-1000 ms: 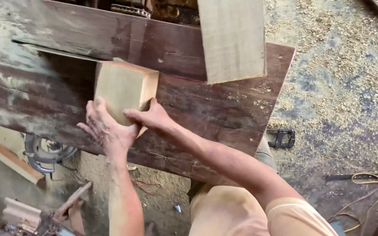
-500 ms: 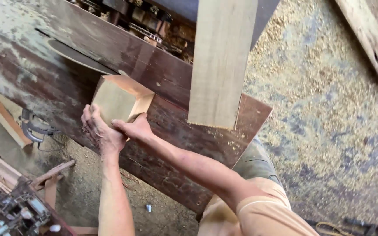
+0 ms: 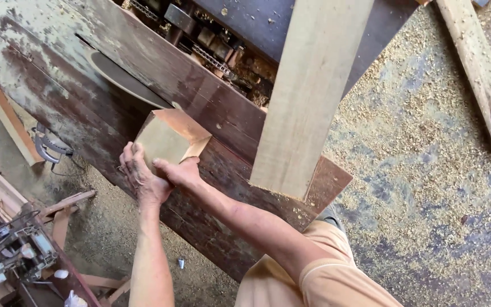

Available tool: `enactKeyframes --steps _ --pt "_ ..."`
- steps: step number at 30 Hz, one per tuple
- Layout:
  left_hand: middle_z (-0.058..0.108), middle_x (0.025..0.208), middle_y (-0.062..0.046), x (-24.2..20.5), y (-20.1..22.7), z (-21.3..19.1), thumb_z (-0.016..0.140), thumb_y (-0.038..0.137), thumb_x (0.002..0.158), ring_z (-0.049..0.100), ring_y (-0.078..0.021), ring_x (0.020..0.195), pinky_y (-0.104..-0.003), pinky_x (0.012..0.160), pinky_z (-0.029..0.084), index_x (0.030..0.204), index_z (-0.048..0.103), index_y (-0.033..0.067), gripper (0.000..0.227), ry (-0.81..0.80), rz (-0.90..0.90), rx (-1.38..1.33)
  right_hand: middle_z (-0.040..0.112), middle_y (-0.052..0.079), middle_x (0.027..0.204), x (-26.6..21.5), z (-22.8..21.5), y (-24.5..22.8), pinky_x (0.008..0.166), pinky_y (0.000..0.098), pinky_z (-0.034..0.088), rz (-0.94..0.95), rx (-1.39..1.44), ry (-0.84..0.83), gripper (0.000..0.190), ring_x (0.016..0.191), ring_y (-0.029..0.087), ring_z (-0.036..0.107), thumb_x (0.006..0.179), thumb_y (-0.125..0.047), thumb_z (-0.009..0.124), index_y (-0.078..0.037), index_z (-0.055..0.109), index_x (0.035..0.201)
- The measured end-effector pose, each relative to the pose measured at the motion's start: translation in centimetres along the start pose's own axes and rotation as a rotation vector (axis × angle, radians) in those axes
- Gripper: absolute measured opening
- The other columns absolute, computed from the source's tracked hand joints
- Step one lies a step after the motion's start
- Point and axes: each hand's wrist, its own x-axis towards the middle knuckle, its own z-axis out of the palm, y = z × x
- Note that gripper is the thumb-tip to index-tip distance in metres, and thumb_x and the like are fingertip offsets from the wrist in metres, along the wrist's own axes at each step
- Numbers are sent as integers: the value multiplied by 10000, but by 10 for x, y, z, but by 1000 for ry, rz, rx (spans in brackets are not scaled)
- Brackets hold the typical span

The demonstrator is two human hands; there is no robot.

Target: The person is using a table saw to cut a smaller block of wood from a larger plank.

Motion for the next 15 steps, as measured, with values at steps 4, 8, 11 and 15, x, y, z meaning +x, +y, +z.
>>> enactKeyframes --steps 4,8,11,15 --pt "520 1437 -219 5 -5 2 630 189 753 496 -438 1284 -572 914 448 1367 543 29 640 31 53 10 599 295 1303 -2 2 -8 1090 498 493 28 13 24 1043 1304 409 573 592 -409 900 97 348 1319" --pt "538 1424 -191 3 -12 5 607 206 759 515 -410 1265 -536 879 456 1369 559 44 633 60 54 48 597 299 1319 -3 3 -7 1096 507 486 45 -40 8 1014 1311 418 567 611 -408 893 99 368 1315" --pt "516 1465 -172 2 -12 5 611 206 750 492 -409 1315 -569 787 495 1374 550 45 647 43 -13 17 643 276 1251 -4 8 -10 1061 494 514 28 -66 22 1023 1258 392 612 552 -450 922 80 422 1270" --pt "508 1478 -167 2 -10 1 605 201 769 479 -411 1333 -589 759 519 1376 554 51 628 23 -52 5 634 306 1242 -22 10 -20 1067 480 499 17 -26 44 903 1273 414 599 601 -356 904 105 484 1254"
